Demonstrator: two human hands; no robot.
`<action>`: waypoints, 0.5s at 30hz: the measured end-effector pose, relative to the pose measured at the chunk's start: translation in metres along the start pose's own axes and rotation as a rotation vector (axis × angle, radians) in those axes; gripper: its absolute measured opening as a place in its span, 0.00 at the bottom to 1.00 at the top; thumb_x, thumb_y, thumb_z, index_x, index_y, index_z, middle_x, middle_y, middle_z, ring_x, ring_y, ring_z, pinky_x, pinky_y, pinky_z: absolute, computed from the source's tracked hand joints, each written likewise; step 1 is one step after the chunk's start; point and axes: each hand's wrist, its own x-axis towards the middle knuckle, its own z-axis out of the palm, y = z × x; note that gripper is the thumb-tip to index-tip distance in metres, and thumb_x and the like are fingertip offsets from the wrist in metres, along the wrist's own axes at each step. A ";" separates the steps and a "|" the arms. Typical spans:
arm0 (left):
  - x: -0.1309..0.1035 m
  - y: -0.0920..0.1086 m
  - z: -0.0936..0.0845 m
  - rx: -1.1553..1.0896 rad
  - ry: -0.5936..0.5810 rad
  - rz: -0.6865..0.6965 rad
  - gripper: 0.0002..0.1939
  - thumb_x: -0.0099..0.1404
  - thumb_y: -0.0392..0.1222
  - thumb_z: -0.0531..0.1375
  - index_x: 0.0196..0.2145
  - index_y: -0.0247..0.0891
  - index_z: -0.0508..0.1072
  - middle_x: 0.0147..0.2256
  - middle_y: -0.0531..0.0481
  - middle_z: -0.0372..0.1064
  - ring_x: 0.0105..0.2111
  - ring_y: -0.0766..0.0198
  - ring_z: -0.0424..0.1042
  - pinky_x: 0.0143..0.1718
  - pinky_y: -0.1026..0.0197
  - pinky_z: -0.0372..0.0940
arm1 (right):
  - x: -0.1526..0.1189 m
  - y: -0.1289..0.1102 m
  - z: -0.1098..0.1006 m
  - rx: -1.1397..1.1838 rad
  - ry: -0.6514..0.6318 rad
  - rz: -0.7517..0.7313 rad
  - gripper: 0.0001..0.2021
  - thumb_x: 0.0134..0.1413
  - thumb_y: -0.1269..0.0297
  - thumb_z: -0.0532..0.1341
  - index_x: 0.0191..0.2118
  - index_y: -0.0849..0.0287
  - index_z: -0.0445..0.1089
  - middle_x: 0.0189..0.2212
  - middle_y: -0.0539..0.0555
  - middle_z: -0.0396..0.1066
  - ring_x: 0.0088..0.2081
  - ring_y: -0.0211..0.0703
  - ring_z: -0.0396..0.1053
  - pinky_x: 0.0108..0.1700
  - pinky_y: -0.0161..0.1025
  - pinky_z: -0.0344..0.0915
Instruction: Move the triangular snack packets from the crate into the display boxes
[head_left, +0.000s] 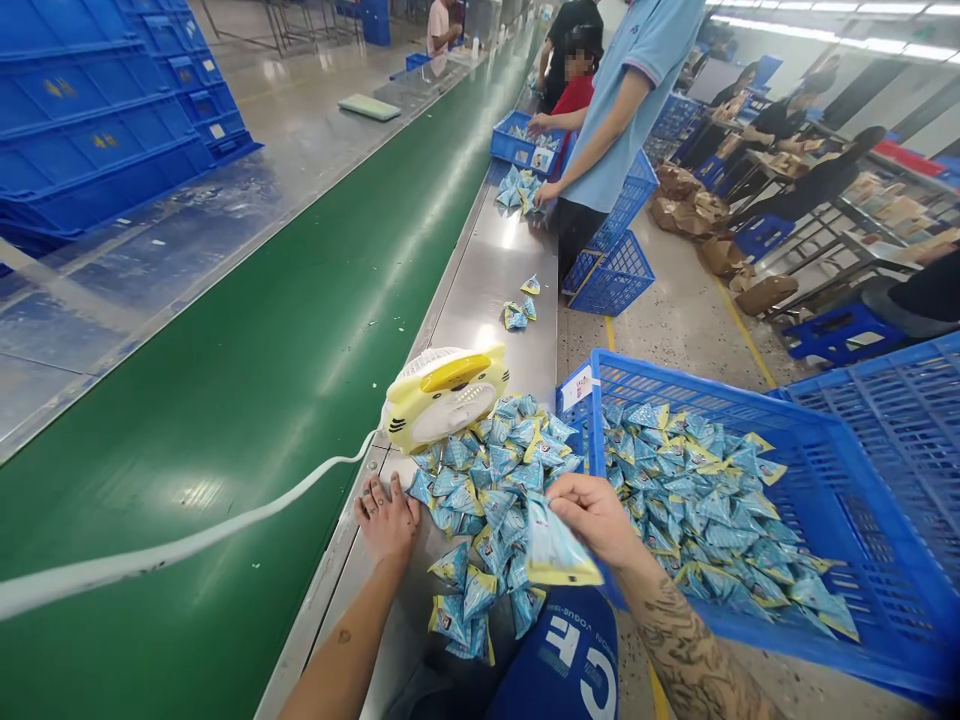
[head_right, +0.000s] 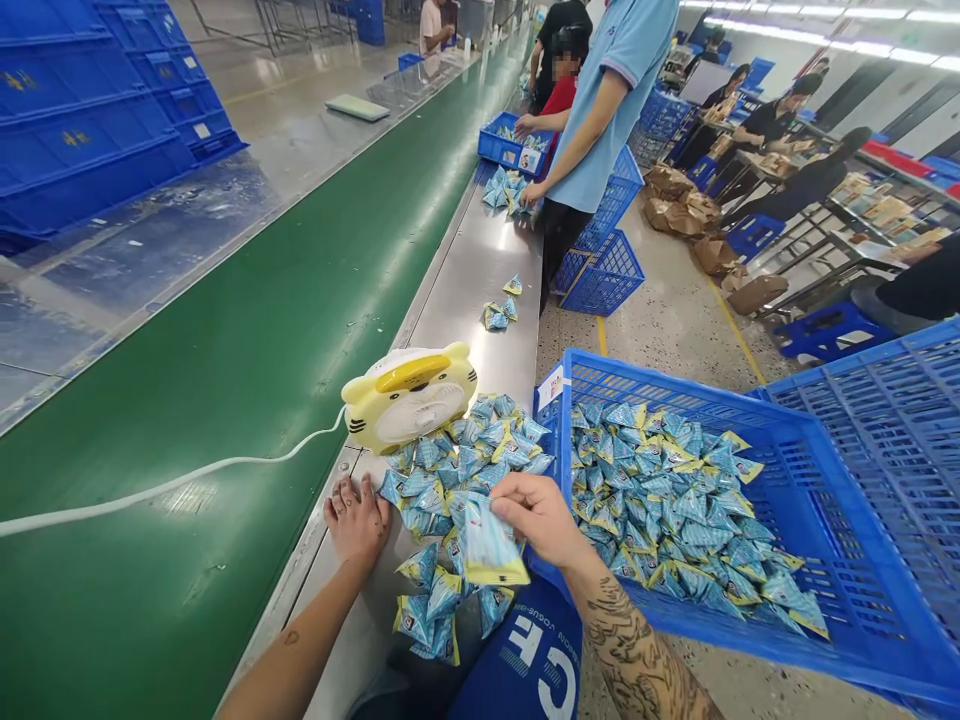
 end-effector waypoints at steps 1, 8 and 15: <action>0.000 0.000 -0.001 0.006 -0.001 0.001 0.28 0.72 0.44 0.51 0.66 0.31 0.65 0.67 0.27 0.53 0.67 0.38 0.53 0.67 0.34 0.46 | 0.002 0.005 0.005 0.011 -0.015 0.036 0.20 0.50 0.45 0.68 0.28 0.59 0.72 0.14 0.45 0.60 0.14 0.29 0.52 0.17 0.31 0.49; 0.001 0.001 -0.003 -0.005 -0.019 -0.007 0.29 0.71 0.43 0.51 0.66 0.30 0.65 0.67 0.27 0.53 0.68 0.38 0.52 0.67 0.34 0.46 | 0.001 0.018 0.010 0.090 0.167 0.018 0.20 0.47 0.44 0.70 0.29 0.59 0.73 0.16 0.47 0.63 0.16 0.30 0.55 0.18 0.31 0.51; 0.001 0.001 -0.003 -0.004 -0.006 -0.006 0.29 0.71 0.44 0.51 0.66 0.30 0.65 0.68 0.26 0.52 0.68 0.38 0.51 0.68 0.34 0.46 | -0.005 0.008 0.004 0.039 0.169 -0.069 0.19 0.50 0.45 0.69 0.28 0.58 0.74 0.17 0.49 0.65 0.17 0.32 0.55 0.19 0.32 0.50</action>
